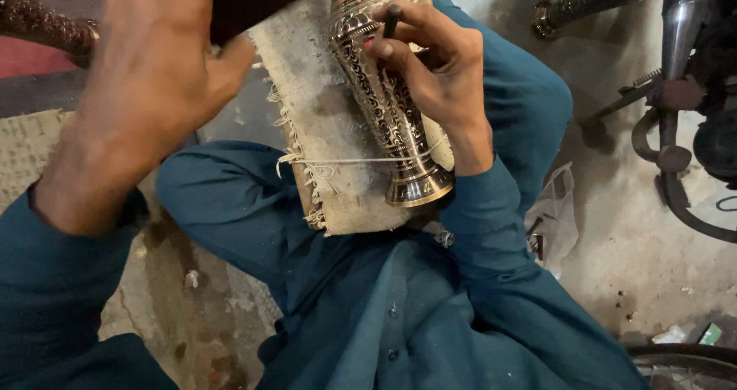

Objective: The person is sitting cross-legged on the floor, using a hammer and chisel to engrave intricate patterns onto a metal vase. The vase is secured on a cloth pad on their lap, and they repeatedly strike the chisel to create detailed designs.

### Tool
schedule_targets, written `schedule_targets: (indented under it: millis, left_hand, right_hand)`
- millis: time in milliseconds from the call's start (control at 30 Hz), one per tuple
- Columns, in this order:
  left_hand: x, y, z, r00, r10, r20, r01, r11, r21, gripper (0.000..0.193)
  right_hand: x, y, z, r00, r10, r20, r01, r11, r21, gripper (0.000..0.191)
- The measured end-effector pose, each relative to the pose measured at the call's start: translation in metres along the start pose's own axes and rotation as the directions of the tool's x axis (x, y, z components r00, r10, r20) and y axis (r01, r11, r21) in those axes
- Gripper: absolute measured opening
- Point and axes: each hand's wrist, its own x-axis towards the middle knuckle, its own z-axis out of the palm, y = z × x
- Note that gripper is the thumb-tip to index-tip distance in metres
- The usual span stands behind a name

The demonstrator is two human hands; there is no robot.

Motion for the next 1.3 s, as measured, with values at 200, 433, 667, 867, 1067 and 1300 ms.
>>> schedule_targets:
  millis: [200,433,667,867,1067,1300]
  left_hand:
    - [0.003,0.003,0.002,1.0,-0.019,0.015,0.018,1.0,0.019,0.047]
    - [0.0,0.0,0.007,0.999,-0.033,-0.001,0.033,0.991,-0.129,0.046]
    - [-0.002,-0.001,0.01,0.998,-0.003,-0.06,-0.008,0.984,-0.18,0.044]
    - [-0.003,-0.004,0.016,0.998,-0.021,-0.055,0.012,0.989,-0.149,0.046]
    - [-0.003,-0.007,0.018,0.995,-0.099,0.03,0.103,0.968,-0.227,0.047]
    - [0.005,0.003,0.009,0.985,-0.164,0.046,0.17,0.949,-0.266,0.06]
  right_hand:
    - [-0.002,0.001,0.001,0.998,0.065,-0.008,-0.064,0.994,0.092,0.026]
    - [-0.002,0.001,0.001,0.996,0.092,-0.013,-0.091,0.995,0.044,0.026]
    - [-0.002,0.003,-0.002,0.997,0.071,0.012,-0.072,0.997,0.02,0.027]
    - [0.001,0.004,-0.002,0.999,0.05,0.018,-0.05,0.999,0.012,0.027]
    - [0.001,0.005,-0.005,0.999,0.028,0.037,-0.027,0.999,-0.03,0.028]
    - [-0.003,0.01,-0.006,0.997,0.062,0.043,-0.064,0.997,0.034,0.028]
